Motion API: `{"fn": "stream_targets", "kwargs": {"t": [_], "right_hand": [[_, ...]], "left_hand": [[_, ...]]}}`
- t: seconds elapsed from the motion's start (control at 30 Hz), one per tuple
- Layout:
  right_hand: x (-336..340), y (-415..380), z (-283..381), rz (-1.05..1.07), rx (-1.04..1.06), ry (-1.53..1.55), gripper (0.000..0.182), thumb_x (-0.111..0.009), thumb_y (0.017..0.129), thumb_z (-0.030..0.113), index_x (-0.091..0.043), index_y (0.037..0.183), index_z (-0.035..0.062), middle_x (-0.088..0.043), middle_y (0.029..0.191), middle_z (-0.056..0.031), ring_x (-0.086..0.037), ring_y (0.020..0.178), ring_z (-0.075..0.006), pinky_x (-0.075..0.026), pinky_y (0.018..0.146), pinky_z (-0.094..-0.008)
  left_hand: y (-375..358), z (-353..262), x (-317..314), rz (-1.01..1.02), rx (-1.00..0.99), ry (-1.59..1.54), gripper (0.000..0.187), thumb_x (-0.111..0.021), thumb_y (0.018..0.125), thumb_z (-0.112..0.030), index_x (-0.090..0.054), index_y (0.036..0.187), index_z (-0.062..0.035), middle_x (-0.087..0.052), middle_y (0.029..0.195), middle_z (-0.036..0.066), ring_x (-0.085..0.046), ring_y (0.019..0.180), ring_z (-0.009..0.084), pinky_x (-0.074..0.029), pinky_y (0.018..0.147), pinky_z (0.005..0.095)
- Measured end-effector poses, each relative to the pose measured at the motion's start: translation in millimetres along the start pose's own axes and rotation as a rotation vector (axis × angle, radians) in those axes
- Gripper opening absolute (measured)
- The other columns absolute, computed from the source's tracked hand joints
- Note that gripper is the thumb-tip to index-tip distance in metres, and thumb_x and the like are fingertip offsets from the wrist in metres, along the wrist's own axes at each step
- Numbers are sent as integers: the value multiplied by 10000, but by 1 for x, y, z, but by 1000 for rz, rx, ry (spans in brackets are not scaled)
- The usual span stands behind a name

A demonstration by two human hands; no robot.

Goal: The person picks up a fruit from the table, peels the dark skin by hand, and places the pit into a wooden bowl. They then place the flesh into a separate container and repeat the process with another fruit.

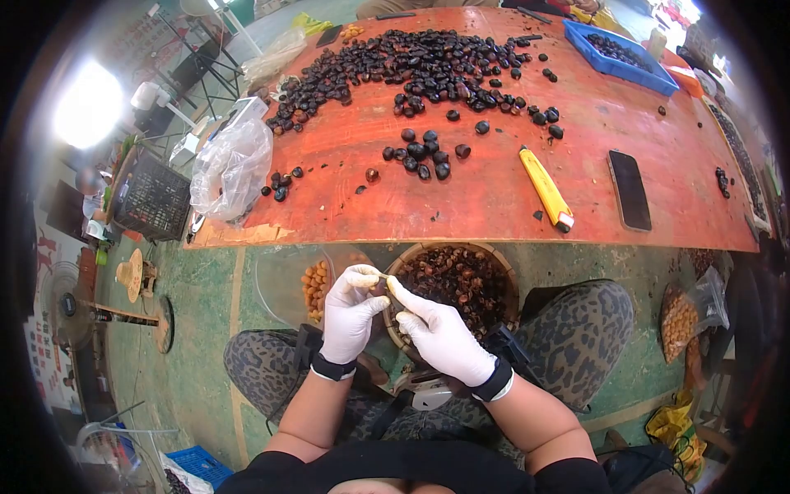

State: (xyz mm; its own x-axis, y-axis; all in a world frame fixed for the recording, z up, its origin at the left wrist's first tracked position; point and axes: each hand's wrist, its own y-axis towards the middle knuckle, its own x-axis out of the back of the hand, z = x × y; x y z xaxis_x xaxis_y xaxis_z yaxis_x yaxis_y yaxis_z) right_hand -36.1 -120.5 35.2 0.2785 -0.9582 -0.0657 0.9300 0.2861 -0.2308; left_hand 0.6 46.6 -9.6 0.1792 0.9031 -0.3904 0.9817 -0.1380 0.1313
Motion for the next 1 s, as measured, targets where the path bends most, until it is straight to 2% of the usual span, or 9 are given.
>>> {"fn": "stream_targets", "kwargs": {"t": [0.2,0.3,0.4,0.5,0.7,0.8,1.0], "right_hand": [[-11,2,-22,-122,162,-65,425,-516,920,5,-506,1341,57,-644,1129,-166,-605,968,-136,-467,873,-266],[-14,0,-18,-152,130,-80,424,-523,917,6,-509,1338,53,-643,1105,-184,-619,968,-166,-472,865,-275],[-18,3,-26,-216,227,-71,417,-530,911,2,-522,1326,51,-638,1111,-192,-632,969,-210,-479,864,-288],[-20,9,-33,-289,425,-189,438,-538,903,1,-507,1337,51,-631,1125,-195,-640,970,-257,-486,864,-302],[-14,8,-25,-235,446,-343,506,-538,885,-6,-456,1378,74,-622,1029,-199,-630,902,-333,-500,799,-340],[-16,4,-15,-240,304,-432,478,-535,861,-30,-501,1333,34,-601,1190,-220,-610,1083,-326,-472,925,-340],[-24,8,-21,-293,422,-301,470,-536,860,-31,-522,1322,50,-633,1067,-210,-641,954,-327,-497,836,-348]], "left_hand": [[0,4,-1,-13,-15,6,350,-668,701,179,-594,941,-65,-542,1060,39,-551,937,136,-467,868,273],[-1,8,-2,-18,-38,0,351,-671,705,174,-588,946,-67,-536,1054,36,-546,929,131,-467,864,270],[-1,10,-3,-21,-52,6,330,-674,721,158,-584,950,-62,-529,1067,39,-546,942,131,-465,865,269],[-1,9,-3,-17,-52,10,296,-673,743,139,-580,951,-49,-523,1099,49,-551,963,129,-468,863,262],[-1,8,-1,1,-16,-4,291,-680,752,117,-586,974,-46,-527,1106,48,-544,962,129,-459,863,260],[1,3,-4,16,11,-27,291,-687,752,106,-582,977,-47,-522,1103,41,-541,965,128,-455,871,264],[-2,-1,-11,-12,40,-68,286,-706,760,73,-566,976,-51,-514,1081,26,-533,968,123,-450,862,262]]}}
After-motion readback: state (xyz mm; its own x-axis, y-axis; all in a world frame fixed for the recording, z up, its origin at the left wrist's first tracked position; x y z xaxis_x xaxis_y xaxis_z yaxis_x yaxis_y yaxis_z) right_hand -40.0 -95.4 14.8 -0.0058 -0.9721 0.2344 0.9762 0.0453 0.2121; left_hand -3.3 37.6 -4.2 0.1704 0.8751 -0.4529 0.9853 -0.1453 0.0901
